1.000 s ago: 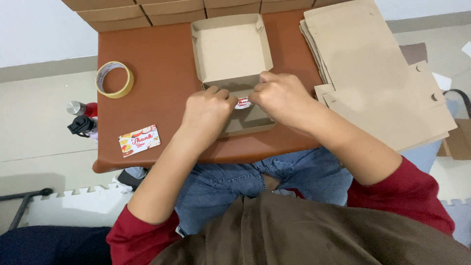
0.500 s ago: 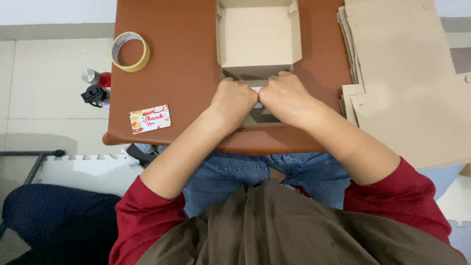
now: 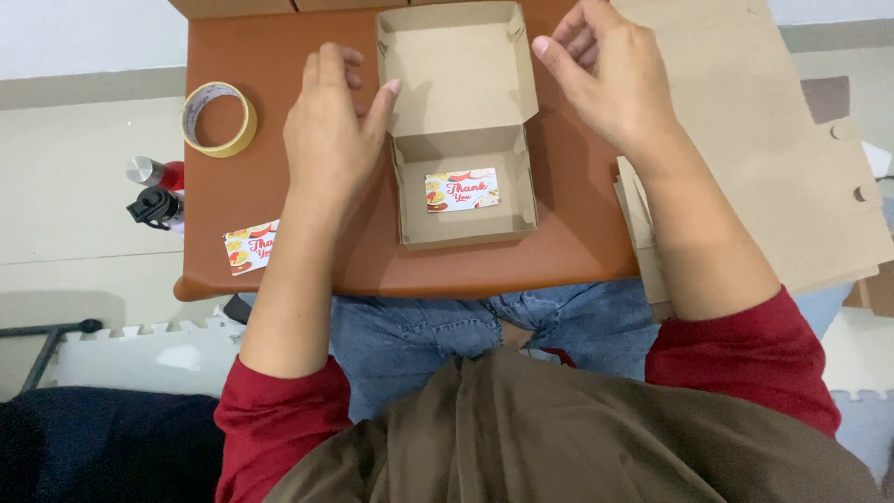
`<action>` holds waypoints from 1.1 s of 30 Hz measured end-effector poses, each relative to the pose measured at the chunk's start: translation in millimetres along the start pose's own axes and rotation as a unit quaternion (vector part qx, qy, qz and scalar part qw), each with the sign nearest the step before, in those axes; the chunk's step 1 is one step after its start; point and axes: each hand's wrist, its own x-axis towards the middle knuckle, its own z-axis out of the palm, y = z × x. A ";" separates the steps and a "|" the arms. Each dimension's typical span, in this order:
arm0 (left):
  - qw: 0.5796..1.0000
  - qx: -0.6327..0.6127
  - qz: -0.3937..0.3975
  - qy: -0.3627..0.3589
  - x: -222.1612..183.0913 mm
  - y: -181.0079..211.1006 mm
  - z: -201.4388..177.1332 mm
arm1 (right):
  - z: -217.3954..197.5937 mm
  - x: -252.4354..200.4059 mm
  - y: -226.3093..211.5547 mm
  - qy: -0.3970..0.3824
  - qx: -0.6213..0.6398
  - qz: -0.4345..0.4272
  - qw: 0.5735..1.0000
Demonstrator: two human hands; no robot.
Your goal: The person assembles flat cardboard sheets into small rectangular boxes by folding the sides and tucking the tabs into slots. They place a thank you sticker inside each box and stack the finished boxes on a nearby pile.
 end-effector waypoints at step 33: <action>0.993 -0.053 0.106 0.012 -96.2 3.7 -0.4 | -1.7 -89.6 -41.6 -0.094 -0.059 -0.046 0.993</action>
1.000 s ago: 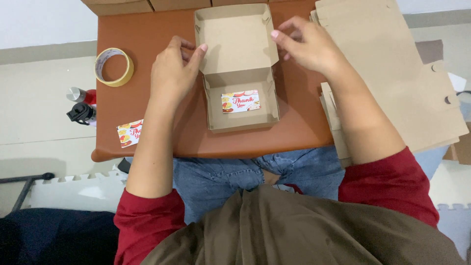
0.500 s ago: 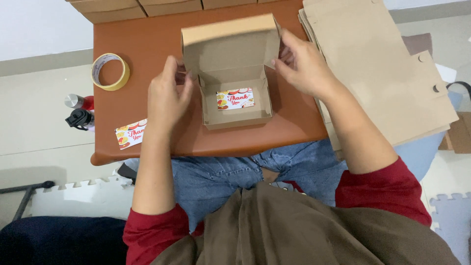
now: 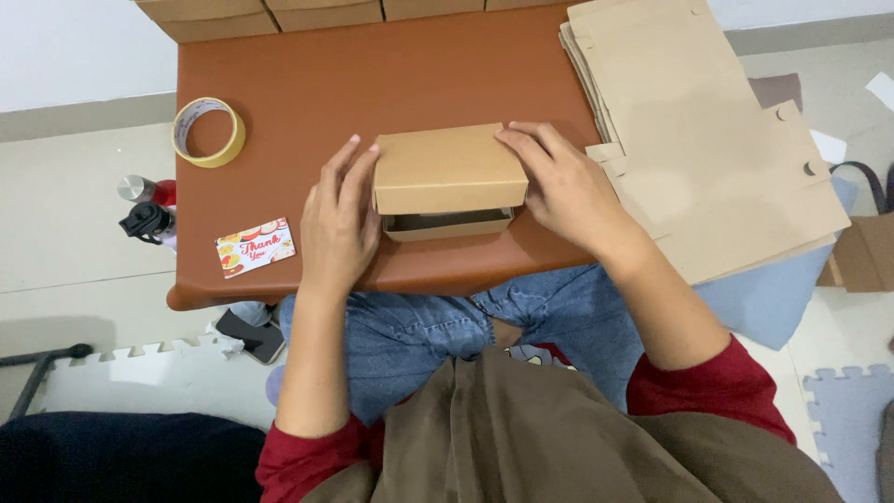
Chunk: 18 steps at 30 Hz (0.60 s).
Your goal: The person assembles flat cardboard sheets into small rectangular boxes by folding the sides and tucking the tabs into slots. They place a thank you sticker inside each box and stack the finished boxes on a nearby pile.
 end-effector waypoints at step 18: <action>0.994 -0.104 -0.024 0.020 -55.7 24.3 -3.1 | 4.8 -51.7 -26.4 -0.002 0.161 0.041 0.986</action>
